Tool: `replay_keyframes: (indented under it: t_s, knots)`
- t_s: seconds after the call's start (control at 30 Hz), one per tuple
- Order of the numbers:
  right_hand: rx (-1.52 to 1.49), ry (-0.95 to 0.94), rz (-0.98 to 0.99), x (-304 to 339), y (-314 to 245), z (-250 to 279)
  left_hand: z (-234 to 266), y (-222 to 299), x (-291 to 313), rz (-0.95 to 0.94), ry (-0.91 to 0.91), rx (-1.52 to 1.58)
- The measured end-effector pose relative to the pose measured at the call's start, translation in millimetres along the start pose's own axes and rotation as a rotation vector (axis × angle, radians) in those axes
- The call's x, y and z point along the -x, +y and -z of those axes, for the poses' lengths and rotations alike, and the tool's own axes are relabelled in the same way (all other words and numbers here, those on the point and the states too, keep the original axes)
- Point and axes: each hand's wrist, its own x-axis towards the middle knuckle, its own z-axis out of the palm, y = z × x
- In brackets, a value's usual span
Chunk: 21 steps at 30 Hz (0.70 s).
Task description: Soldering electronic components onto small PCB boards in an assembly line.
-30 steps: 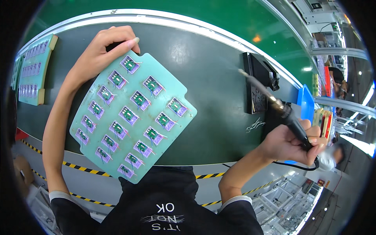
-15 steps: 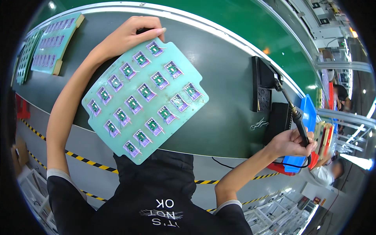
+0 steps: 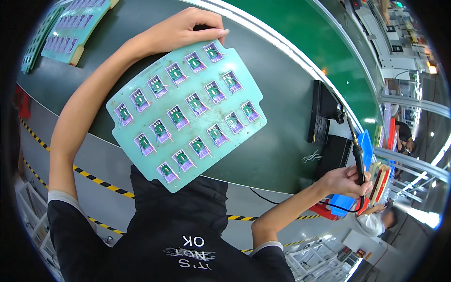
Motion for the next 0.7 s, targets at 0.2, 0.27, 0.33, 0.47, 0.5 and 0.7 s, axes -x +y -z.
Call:
replay_keyframes:
  t_s: [0.2, 0.27, 0.33, 0.47, 0.5, 0.7]
  knots:
    - [0.147, 0.191, 0.172, 7.1, 1.3, -12.3, -3.1, -4.9, -0.1, -0.053, 0.041, -0.022]
    - [0.165, 0.208, 0.222, 4.5, -0.9, -11.6, 0.4, -3.7, -1.1, -0.023, -0.003, -0.019]
    - [0.156, 0.182, 0.206, -0.4, 1.0, -5.0, -0.2, -5.6, -0.5, -0.023, 0.013, -0.028]
    - [0.16, 0.223, 0.191, -0.2, 4.4, -3.0, -2.0, -10.3, 1.2, -0.034, 0.035, -0.051]
    - [0.16, 0.22, 0.19, 0.6, 4.5, -2.4, -2.7, -9.8, 1.3, -0.021, 0.013, -0.052]
    - [0.156, 0.208, 0.21, -3.4, 3.5, 3.0, -2.1, -6.4, -0.5, -0.009, 0.022, -0.092]
